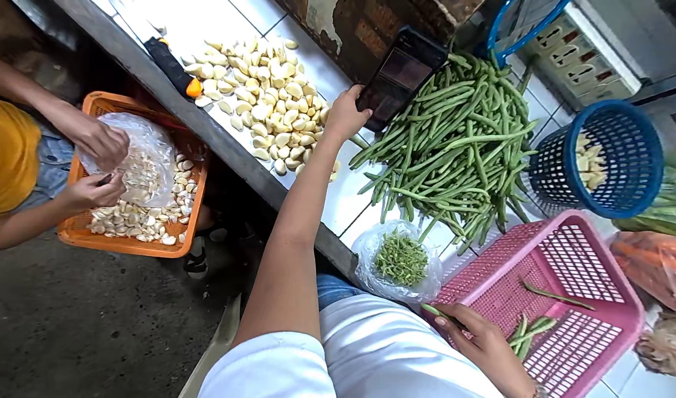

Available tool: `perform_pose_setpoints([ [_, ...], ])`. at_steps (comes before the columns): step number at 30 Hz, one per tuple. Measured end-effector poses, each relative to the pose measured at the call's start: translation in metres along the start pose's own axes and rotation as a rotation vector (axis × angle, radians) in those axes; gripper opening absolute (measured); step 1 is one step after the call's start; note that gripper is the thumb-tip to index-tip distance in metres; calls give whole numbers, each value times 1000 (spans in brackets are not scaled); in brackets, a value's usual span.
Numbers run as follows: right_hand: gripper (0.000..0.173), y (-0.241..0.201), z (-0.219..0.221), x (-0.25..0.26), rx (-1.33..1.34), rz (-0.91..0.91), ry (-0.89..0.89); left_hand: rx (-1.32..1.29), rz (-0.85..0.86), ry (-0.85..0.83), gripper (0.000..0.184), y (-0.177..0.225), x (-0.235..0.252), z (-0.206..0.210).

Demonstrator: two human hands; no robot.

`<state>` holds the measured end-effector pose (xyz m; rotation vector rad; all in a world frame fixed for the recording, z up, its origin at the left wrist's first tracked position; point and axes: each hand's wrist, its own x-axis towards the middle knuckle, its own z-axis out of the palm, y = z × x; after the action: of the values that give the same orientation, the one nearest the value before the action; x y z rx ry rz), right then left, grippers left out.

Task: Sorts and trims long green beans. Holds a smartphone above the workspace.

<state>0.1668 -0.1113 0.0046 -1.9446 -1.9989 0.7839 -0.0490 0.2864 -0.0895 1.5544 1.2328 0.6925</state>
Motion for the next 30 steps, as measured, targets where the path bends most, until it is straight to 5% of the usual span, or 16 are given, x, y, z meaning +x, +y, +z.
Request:
perform_pose_setpoints([
  [4, 35, 0, 1, 0, -4, -10, 9, -53, -19, 31, 50, 2, -3, 0],
  [10, 35, -1, 3, 0, -9, -1, 9, 66, -42, 23, 67, 5, -3, 4],
  [20, 35, 1, 8, 0, -28, -8, 34, -40, -36, 31, 50, 6, -7, 1],
  [25, 34, 2, 8, -1, -8, -7, 31, 58, -13, 12, 69, 2, -3, 5],
  [30, 35, 4, 9, -2, -9, -22, 37, 37, -10, 43, 50, 3, -7, 5],
])
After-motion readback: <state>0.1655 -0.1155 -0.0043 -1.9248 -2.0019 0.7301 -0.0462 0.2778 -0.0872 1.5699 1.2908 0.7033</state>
